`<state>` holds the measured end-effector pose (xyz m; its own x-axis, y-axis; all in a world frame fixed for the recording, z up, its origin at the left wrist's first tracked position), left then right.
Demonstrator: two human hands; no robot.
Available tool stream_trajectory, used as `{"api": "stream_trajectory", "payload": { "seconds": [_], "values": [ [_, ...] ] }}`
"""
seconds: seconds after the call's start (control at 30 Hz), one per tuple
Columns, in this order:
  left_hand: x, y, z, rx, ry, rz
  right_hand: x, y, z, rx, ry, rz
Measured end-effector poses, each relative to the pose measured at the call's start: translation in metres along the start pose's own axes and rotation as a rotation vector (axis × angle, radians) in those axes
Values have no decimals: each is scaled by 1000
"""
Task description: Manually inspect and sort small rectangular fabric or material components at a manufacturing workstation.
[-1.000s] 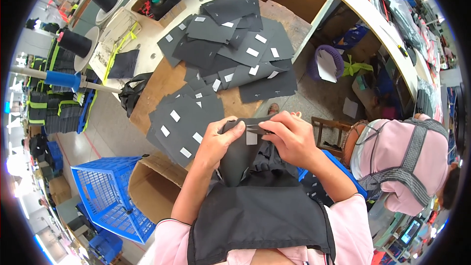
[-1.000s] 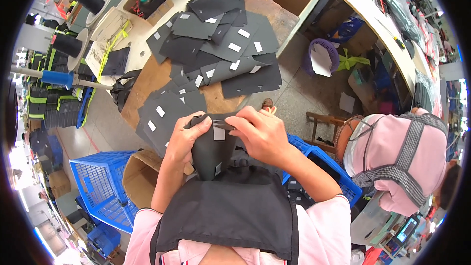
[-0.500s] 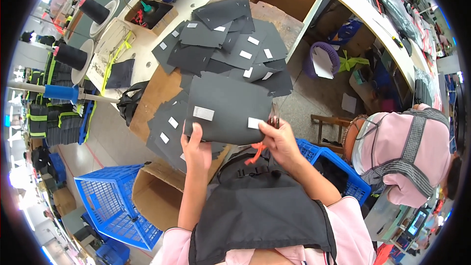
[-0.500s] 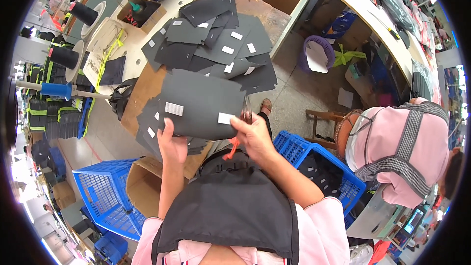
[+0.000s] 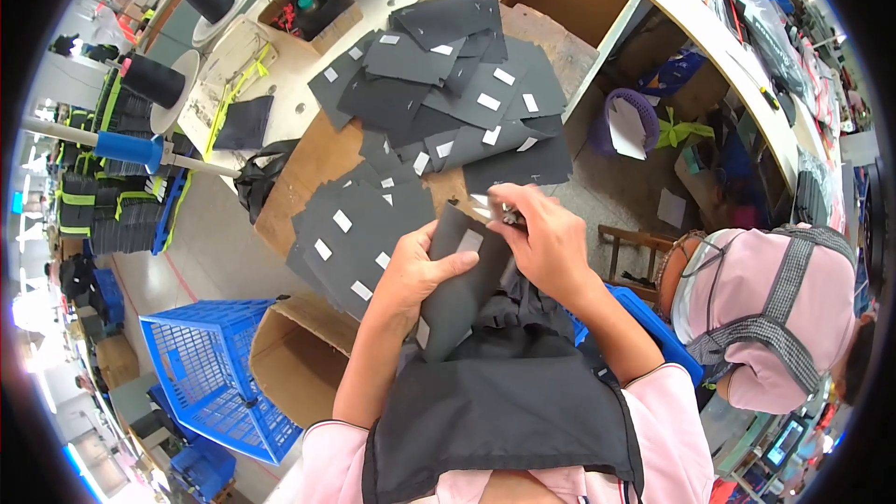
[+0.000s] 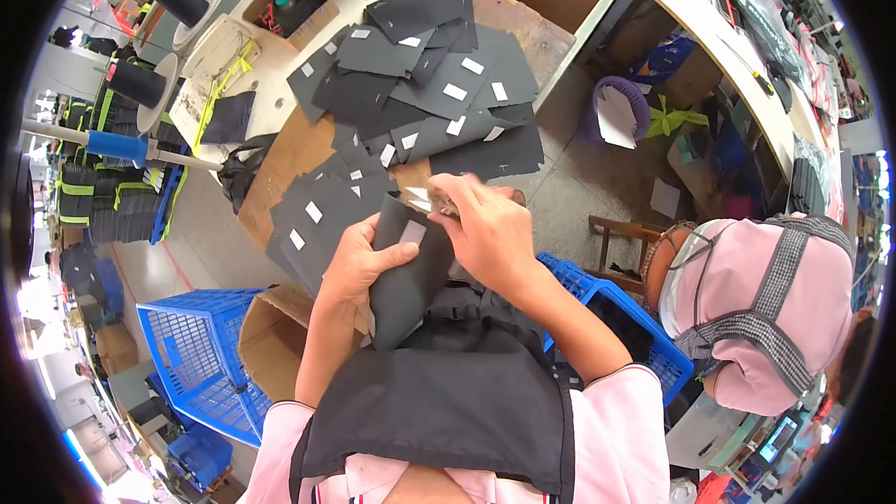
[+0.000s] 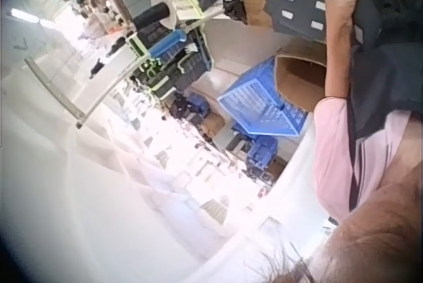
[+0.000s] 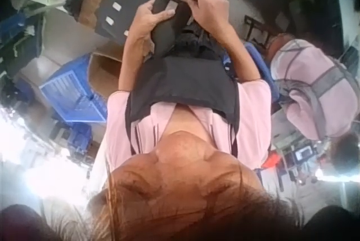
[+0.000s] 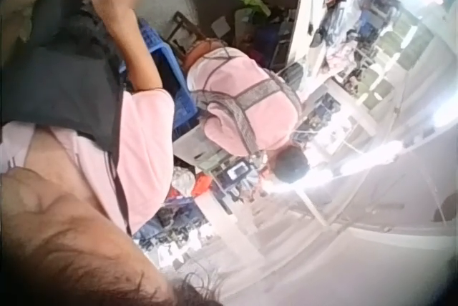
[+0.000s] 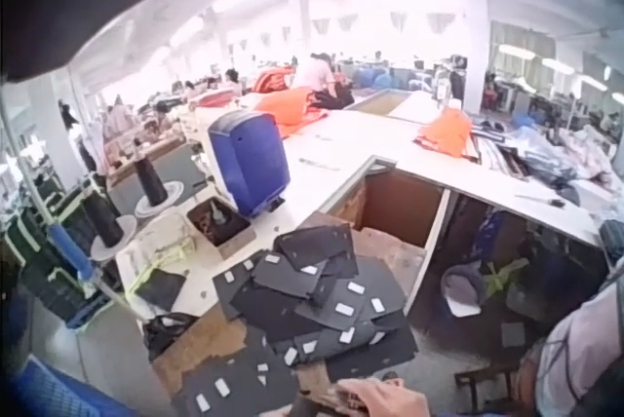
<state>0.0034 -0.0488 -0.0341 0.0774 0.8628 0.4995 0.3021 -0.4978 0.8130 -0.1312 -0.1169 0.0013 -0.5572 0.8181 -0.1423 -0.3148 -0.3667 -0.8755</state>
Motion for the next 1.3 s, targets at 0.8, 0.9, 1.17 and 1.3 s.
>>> {"api": "stream_trajectory", "payload": {
  "seconds": [0.8, 0.9, 1.17, 1.3],
  "values": [
    [-1, -14, 12, 254, 138, -93, 36, 70, -33, -1154, -112, -751],
    [-8, -24, 24, 98, 291, -170, 35, 66, -47, -1284, -112, -727],
    [5, -18, 8, 281, 194, -42, 39, 60, -36, -979, 61, -710],
    [0, -24, 18, 283, 293, 11, 33, 24, -3, -213, 325, -160]
  ]
}}
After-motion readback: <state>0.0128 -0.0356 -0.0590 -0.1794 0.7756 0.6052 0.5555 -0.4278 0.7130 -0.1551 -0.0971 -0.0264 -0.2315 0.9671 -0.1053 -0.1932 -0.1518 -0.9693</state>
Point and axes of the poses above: each hand's wrist, its own x-axis away from the middle knuckle, its own z-axis out of the back of the hand, y = z × x, the point moved 6 cm from there along -x, towards the middle knuckle, and after that the axes turned 1 degree about -x, right-handed, at the moved point
